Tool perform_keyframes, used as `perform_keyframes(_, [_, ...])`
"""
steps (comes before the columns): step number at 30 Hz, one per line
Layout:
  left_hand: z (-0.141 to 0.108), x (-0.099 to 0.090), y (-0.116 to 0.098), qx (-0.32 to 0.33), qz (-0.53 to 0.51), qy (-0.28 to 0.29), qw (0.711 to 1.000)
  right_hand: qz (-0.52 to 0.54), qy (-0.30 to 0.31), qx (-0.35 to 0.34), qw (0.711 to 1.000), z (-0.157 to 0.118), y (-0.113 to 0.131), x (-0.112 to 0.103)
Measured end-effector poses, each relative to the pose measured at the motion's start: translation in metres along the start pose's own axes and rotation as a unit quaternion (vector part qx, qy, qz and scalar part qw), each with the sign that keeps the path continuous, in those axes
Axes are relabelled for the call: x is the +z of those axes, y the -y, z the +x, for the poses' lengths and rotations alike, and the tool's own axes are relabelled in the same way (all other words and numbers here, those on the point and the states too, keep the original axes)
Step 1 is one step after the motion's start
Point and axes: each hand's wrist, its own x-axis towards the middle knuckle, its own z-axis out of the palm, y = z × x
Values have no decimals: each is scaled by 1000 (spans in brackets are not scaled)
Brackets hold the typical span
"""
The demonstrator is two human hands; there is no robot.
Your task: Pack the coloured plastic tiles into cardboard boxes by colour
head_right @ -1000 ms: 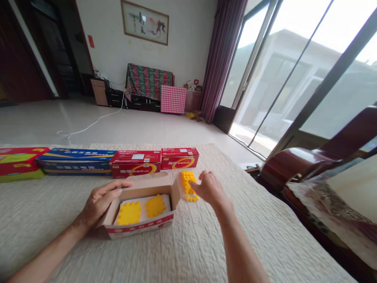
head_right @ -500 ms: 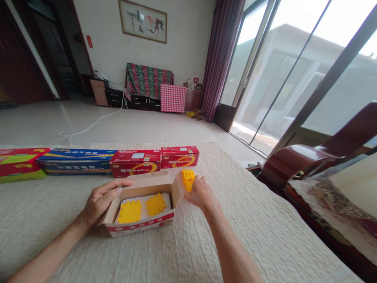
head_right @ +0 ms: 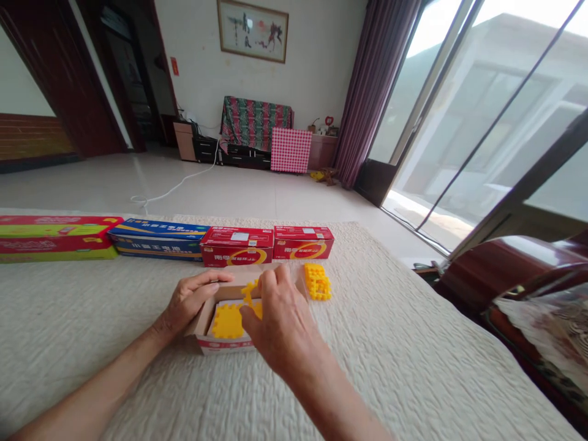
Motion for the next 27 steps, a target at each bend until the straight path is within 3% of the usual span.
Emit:
perform_keyframes(3, [1,0,1,8,12,-1,1000,-64,23,11,998,1,-4,15])
perform_keyframes(6, [1,-1,2,7,13,-1,1000,-98,44,32,994,3,-7,16])
perform_keyframes(9, [1,-1,3,11,15,-3,1000,-100,44,33,993,3,-6,8])
perform_keyframes(12, [1,-1,2,14,19,-3,1000,-90,-2,27,996,5,-10,-10])
perform_keyframes(15, [1,-1,2,9,20,-2,1000,-101,-63,57,991,11,-33,-36])
perform_keyframes(18, [0,-3,4,6,24,4,1000,-128,-80,128,980,18,-77,-51])
perform_keyframes(20, [0,-4,8,1,27,7,1000,-141,-61,196,968,21,-109,-47])
perform_keyframes(23, [-1,-5,12,-3,32,8,999,-113,-12,261,959,20,-140,-21])
perform_keyframes(27, [-1,-5,13,-9,37,11,999,-81,-7,267,960,16,-139,17])
